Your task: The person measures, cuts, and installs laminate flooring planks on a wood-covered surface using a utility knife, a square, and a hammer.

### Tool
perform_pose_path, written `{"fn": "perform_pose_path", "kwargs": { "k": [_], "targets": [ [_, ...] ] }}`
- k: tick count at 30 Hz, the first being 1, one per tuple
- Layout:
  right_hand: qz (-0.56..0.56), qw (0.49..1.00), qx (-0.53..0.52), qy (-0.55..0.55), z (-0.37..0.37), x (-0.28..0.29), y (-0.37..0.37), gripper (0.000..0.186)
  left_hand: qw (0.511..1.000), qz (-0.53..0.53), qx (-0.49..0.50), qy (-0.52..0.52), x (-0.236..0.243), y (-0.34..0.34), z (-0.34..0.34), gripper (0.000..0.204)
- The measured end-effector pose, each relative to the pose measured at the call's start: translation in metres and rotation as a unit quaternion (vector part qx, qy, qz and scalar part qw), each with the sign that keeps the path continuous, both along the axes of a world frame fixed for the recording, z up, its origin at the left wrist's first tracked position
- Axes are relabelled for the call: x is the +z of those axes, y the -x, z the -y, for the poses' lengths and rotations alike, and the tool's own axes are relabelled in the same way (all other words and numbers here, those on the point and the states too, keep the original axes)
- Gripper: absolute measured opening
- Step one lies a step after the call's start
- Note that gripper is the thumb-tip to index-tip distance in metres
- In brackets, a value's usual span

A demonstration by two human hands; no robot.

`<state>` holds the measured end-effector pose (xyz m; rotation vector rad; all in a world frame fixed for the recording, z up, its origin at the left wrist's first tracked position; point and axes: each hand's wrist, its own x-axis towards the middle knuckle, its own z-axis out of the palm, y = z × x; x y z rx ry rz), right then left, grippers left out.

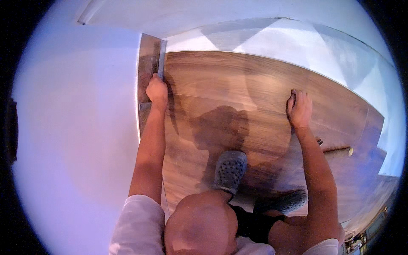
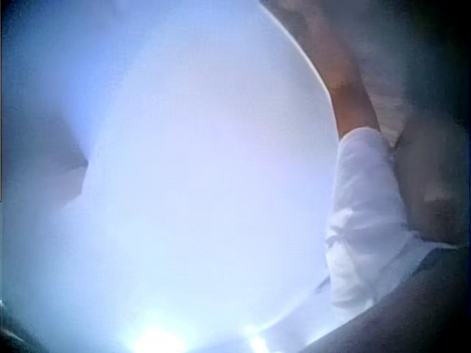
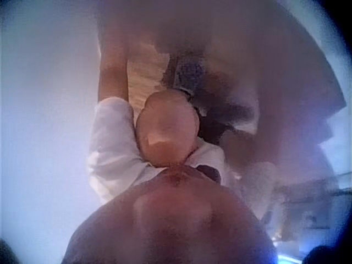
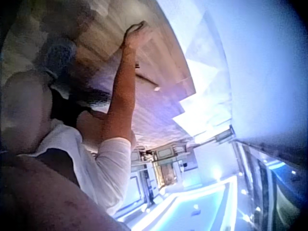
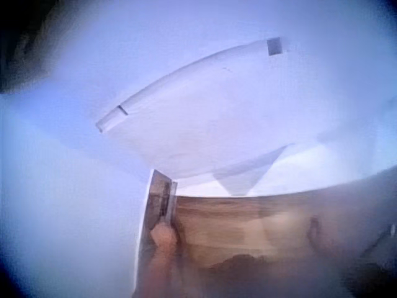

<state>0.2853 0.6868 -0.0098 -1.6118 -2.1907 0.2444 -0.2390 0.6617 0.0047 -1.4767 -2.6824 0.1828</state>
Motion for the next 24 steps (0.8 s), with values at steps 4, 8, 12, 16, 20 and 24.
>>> {"fn": "perform_pose_path", "kwargs": {
  "k": [4,8,12,16,20,24],
  "targets": [
    [-0.005,1.000,0.011,-0.004,-0.003,0.006,0.002,0.020,1.000,-0.021,-0.020,-0.012,-0.001,0.003,-0.005,0.018],
    [-0.006,1.000,0.007,0.015,-0.003,0.006,-0.003,0.021,0.999,-0.037,-0.009,0.019,0.000,-0.001,-0.013,0.018],
    [-0.012,1.000,0.009,0.016,-0.002,0.007,-0.002,0.022,0.999,-0.026,0.001,0.046,-0.003,0.005,-0.014,0.020],
    [-0.003,1.000,0.007,0.005,-0.004,0.012,0.002,0.023,0.998,-0.032,0.012,0.058,0.001,0.004,-0.017,0.023],
    [-0.006,1.000,0.014,0.003,-0.005,0.009,0.001,0.023,0.996,-0.038,0.024,0.080,0.004,0.005,-0.020,0.024],
    [-0.012,1.000,0.017,-0.006,-0.005,0.002,-0.005,0.024,0.995,-0.041,0.017,0.085,0.007,-0.004,-0.027,0.024]
  ]
}}
